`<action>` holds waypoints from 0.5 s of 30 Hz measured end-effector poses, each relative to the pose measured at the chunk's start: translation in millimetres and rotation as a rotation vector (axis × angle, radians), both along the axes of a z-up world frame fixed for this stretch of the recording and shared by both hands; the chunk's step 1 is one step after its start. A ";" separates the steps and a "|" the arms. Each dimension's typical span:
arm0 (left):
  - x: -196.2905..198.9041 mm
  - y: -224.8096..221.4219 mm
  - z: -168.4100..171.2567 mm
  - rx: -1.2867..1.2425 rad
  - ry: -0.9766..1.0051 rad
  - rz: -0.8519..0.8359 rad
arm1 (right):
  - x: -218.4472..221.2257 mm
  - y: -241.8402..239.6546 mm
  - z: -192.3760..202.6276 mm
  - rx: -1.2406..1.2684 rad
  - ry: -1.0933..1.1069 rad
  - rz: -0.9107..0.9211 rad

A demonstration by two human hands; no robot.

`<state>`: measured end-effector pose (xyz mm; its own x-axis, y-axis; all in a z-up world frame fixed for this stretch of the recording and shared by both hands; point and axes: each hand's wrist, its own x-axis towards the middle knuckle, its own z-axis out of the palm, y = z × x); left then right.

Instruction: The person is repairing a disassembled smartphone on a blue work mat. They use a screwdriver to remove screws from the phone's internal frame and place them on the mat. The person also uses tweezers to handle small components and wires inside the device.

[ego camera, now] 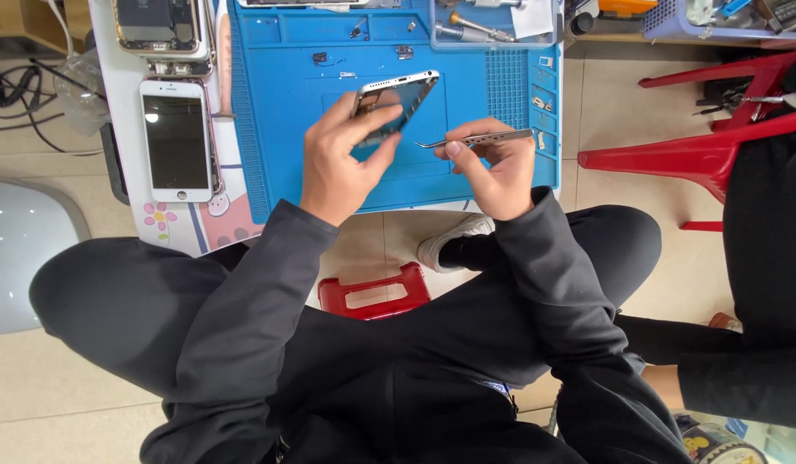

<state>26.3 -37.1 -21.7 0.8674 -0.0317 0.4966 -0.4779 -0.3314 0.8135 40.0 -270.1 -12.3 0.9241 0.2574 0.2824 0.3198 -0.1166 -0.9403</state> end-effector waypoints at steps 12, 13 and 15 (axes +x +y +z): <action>-1.1 -6.5 -4.2 0.069 -0.076 -0.084 | -1.1 1.3 5.3 0.028 0.105 0.041; -1.0 -6.4 -7.0 0.070 -0.078 -0.086 | -0.7 0.4 4.0 0.030 0.103 0.039; -1.0 -5.7 -12.7 0.098 -0.095 -0.080 | -0.1 -0.6 1.6 0.063 0.136 0.053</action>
<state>25.3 -42.9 -34.4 0.8096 -0.1517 0.5670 -0.5790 -0.3649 0.7291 39.9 -270.8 -10.7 0.9405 0.2925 0.1729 0.1933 -0.0422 -0.9802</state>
